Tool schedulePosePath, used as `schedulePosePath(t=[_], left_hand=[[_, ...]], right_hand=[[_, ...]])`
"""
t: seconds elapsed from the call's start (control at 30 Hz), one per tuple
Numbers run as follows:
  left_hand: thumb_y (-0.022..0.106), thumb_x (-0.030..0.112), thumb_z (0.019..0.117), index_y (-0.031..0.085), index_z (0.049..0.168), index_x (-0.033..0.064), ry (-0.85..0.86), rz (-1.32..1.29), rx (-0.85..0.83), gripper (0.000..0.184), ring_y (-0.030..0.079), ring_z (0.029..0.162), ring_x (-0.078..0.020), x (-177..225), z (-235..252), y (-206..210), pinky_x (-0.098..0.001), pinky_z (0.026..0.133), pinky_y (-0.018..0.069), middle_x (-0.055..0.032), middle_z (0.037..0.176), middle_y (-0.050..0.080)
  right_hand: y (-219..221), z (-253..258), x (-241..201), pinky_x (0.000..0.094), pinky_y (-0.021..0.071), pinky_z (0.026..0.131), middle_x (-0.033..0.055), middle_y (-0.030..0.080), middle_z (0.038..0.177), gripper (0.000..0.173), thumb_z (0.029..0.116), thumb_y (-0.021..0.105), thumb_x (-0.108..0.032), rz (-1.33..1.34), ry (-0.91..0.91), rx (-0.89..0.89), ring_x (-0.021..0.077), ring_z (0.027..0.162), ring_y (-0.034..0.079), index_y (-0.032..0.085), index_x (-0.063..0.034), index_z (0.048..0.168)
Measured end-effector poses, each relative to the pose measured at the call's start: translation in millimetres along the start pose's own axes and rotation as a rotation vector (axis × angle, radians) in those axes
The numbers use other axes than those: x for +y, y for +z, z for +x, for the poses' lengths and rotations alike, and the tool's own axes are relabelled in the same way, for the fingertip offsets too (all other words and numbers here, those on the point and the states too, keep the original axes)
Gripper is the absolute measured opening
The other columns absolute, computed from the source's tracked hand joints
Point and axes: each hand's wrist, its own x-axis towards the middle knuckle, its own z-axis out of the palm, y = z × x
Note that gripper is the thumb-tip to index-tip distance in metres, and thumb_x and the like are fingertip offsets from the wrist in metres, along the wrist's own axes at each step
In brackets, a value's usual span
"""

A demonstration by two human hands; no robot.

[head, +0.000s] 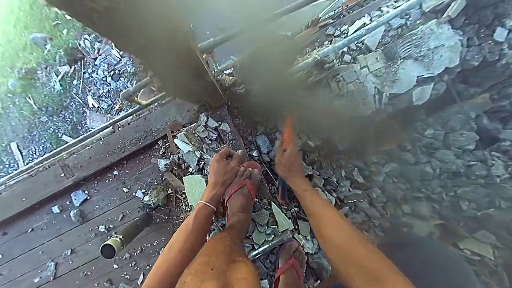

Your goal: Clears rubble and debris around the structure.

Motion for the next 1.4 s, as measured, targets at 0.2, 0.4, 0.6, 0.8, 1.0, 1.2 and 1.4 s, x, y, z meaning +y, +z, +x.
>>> schedulePosePath(t=[0.2,0.4,0.6,0.8,1.0,1.2,1.4], left_hand=[[0.068,0.036,0.1000,0.070,0.086,0.0128,-0.023,-0.079,0.055,0.027,0.058,0.060,-0.0101,-14.4,2.7,2.5,-0.0342,0.061,0.0504,0.0024,0.068,0.062],[0.066,0.034,0.1009,0.070,0.084,0.0129,-0.048,-0.102,0.079,0.028,0.058,0.060,-0.0093,-13.1,3.3,2.8,-0.0329,0.061,0.0505,0.0031,0.067,0.062],[0.063,0.036,0.1033,0.072,0.093,0.0111,-0.092,-0.033,0.064,0.028,0.060,0.063,-0.0152,-7.8,22.1,5.5,-0.0399,0.064,0.0504,-0.0019,0.071,0.064],[0.061,0.034,0.1035,0.069,0.121,0.0111,-0.006,0.099,-0.057,0.030,0.070,0.081,-0.0248,3.9,38.5,23.7,-0.0514,0.078,0.0580,-0.0097,0.091,0.073],[0.057,0.045,0.1029,0.070,0.118,0.0030,0.040,0.237,-0.259,0.047,0.070,0.103,-0.0358,24.8,59.1,46.0,-0.0617,0.094,0.0543,-0.0203,0.109,0.072],[0.054,0.023,0.1069,0.059,0.097,0.0071,0.392,-0.352,-0.259,0.020,0.065,0.055,-0.0089,151.4,35.2,18.1,-0.0308,0.055,0.0601,0.0051,0.066,0.065],[0.049,0.017,0.1082,0.055,0.098,0.0105,0.830,-0.527,-0.313,0.014,0.062,0.055,-0.0066,364.1,-0.8,7.4,-0.0269,0.055,0.0591,0.0098,0.068,0.061]], right_hand=[[-38.5,-2.6,-10.2,0.0388,0.0575,0.054,0.0095,0.061,0.080,0.039,0.1100,0.047,-0.042,0.003,0.280,-0.300,0.0206,0.055,0.060,0.053,-0.0100,0.131],[1.3,-16.8,-7.7,0.0490,0.0587,0.054,0.0092,0.057,0.068,0.040,0.1108,0.039,-0.041,0.194,0.015,0.120,0.0259,0.052,0.061,0.045,-0.0066,0.131],[-17.2,8.9,-1.4,0.0367,0.0566,0.056,0.0088,0.062,0.083,0.039,0.1097,0.049,-0.039,0.026,0.352,-0.397,0.0188,0.058,0.060,0.055,-0.0076,0.132],[-120.8,4.9,28.8,0.0521,0.0584,0.062,0.0157,0.064,0.081,0.045,0.1073,0.051,-0.045,-0.201,0.178,-0.153,0.0294,0.062,0.064,0.053,-0.0101,0.135],[-194.6,-16.4,32.4,0.0675,0.0476,0.104,0.0212,0.052,0.148,0.076,0.0890,0.072,-0.051,-0.618,0.153,-0.061,0.0432,0.132,0.054,0.048,-0.0156,0.152],[-318.1,-70.1,9.1,0.0562,0.0489,0.106,0.0169,0.060,0.136,0.055,0.1006,0.061,-0.047,-0.406,0.026,0.158,0.0328,0.126,0.060,0.058,-0.0091,0.140],[-385.2,-115.1,35.9,0.0557,0.0505,0.103,0.0179,0.066,0.124,0.055,0.1015,0.060,-0.049,-0.200,0.032,0.348,0.0329,0.116,0.065,0.061,-0.0047,0.135]])
